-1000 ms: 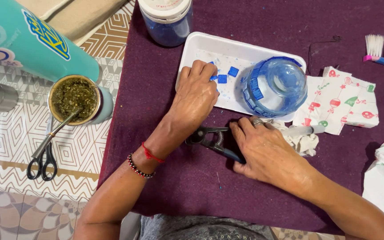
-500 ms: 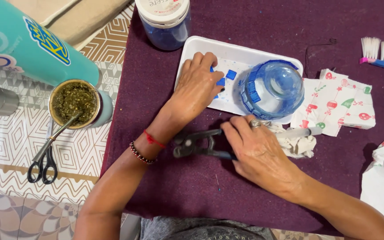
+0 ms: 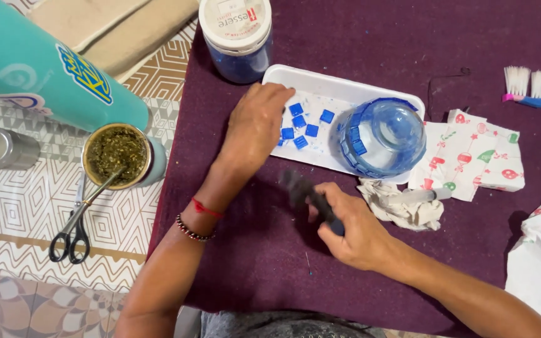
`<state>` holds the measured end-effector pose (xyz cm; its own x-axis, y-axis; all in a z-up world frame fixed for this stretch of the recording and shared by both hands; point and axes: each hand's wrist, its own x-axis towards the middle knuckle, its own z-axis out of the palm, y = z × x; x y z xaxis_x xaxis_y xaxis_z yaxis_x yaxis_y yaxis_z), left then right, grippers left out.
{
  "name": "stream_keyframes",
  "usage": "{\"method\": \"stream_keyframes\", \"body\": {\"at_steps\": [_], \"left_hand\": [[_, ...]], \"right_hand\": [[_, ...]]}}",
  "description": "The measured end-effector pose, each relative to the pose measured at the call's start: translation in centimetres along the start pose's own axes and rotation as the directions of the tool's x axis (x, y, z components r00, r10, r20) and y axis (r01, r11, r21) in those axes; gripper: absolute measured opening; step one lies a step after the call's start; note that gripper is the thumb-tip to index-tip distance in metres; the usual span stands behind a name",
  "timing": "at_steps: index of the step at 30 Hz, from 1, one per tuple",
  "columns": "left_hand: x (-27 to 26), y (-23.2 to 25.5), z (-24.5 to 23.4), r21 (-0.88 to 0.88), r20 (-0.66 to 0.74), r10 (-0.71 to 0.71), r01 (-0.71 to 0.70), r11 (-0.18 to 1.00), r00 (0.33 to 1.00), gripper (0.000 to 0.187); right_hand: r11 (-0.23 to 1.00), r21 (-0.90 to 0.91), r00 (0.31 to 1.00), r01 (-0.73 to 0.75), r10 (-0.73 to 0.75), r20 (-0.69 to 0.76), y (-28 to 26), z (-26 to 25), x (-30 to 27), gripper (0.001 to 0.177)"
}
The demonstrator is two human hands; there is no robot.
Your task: Applying adhesive and precisely placing small blue mosaic tiles onto a blue glass object, including trimming tiles with nippers.
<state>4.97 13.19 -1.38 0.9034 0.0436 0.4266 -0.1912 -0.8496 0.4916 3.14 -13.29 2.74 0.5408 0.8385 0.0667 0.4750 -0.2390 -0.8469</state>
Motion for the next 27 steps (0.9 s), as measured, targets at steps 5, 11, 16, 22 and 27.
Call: {"method": "stream_keyframes", "body": {"at_steps": [5,11,16,22,27], "left_hand": [[0.1,2.6,1.4,0.174,-0.045,-0.100,0.106,0.979,0.994,0.023],[0.3,2.5,2.7,0.154,-0.026,-0.207,0.208,0.966,0.978,0.016],[-0.6,3.2,1.5,-0.119,-0.040,-0.159,0.153,0.981,0.987,0.013],[-2.1,3.4,1.0,-0.721,-0.004,-0.369,0.253,0.645,0.929,0.026],[-1.6,3.7,0.2,-0.856,0.078,-0.475,0.303,0.419,0.877,0.043]], "right_hand": [[0.891,0.450,0.998,-0.056,0.059,0.006,1.8,0.6,0.2,0.028],[0.571,0.801,0.983,-0.182,0.137,0.126,2.8,0.8,0.6,0.034],[0.486,0.859,0.987,-0.158,0.060,0.147,3.0,0.9,0.5,0.042],[0.437,0.888,0.990,-0.144,0.061,0.131,3.0,0.6,0.6,0.047],[0.409,0.894,0.983,-0.185,0.064,0.174,3.6,0.8,0.6,0.054]]}}
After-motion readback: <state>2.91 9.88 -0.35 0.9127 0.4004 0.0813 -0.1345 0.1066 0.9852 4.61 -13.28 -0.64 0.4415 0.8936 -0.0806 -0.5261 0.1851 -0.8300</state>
